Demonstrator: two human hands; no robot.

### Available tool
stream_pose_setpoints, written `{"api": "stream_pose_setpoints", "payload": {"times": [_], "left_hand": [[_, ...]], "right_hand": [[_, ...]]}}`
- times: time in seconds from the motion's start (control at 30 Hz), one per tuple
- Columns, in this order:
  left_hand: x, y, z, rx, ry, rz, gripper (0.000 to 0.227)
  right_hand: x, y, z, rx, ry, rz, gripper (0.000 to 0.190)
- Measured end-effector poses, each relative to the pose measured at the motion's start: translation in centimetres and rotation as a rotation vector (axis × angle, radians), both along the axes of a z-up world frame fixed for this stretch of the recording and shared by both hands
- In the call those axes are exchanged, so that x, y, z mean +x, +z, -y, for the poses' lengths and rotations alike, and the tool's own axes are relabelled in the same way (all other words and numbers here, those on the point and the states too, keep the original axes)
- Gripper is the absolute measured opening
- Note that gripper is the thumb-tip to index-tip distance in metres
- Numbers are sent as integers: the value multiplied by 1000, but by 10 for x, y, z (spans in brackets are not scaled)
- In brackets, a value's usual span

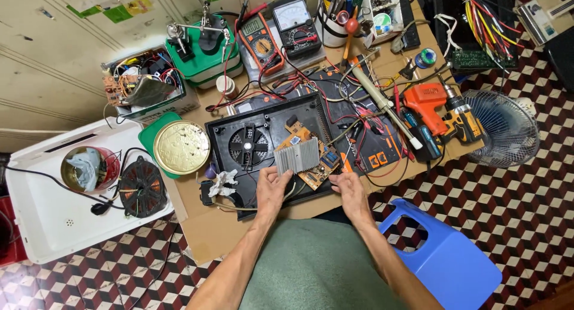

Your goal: The person applies thermal paste to a heat sink and then mounts it onto a circuit board. They use a power drill to secure the heat sink to the board with screws.

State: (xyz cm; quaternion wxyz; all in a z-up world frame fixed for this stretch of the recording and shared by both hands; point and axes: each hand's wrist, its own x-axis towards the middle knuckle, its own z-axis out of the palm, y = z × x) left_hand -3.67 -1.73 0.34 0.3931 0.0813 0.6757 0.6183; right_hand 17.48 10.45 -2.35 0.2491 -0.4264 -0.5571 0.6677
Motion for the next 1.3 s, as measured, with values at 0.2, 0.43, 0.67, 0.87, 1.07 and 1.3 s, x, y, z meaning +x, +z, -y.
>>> {"api": "stream_pose_setpoints", "payload": {"times": [0.2,0.43,0.67,0.87,1.07,1.3], "left_hand": [[-10,26,-5,-31,103,159,37],[-63,65,20,228,376,327,34],[-79,55,41,449,457,571,36],[-68,44,33,432,382,676,38],[-70,55,28,386,346,687,40],[-74,97,17,177,134,492,52]], "right_hand": [[-12,21,24,-80,42,42,22],[-4,73,8,-333,-120,51,29],[-4,84,7,-480,-95,2,24],[4,68,-3,-546,-84,-105,19],[-8,98,-9,-624,-78,-189,13],[-25,122,-1,-620,-80,-195,14]]}}
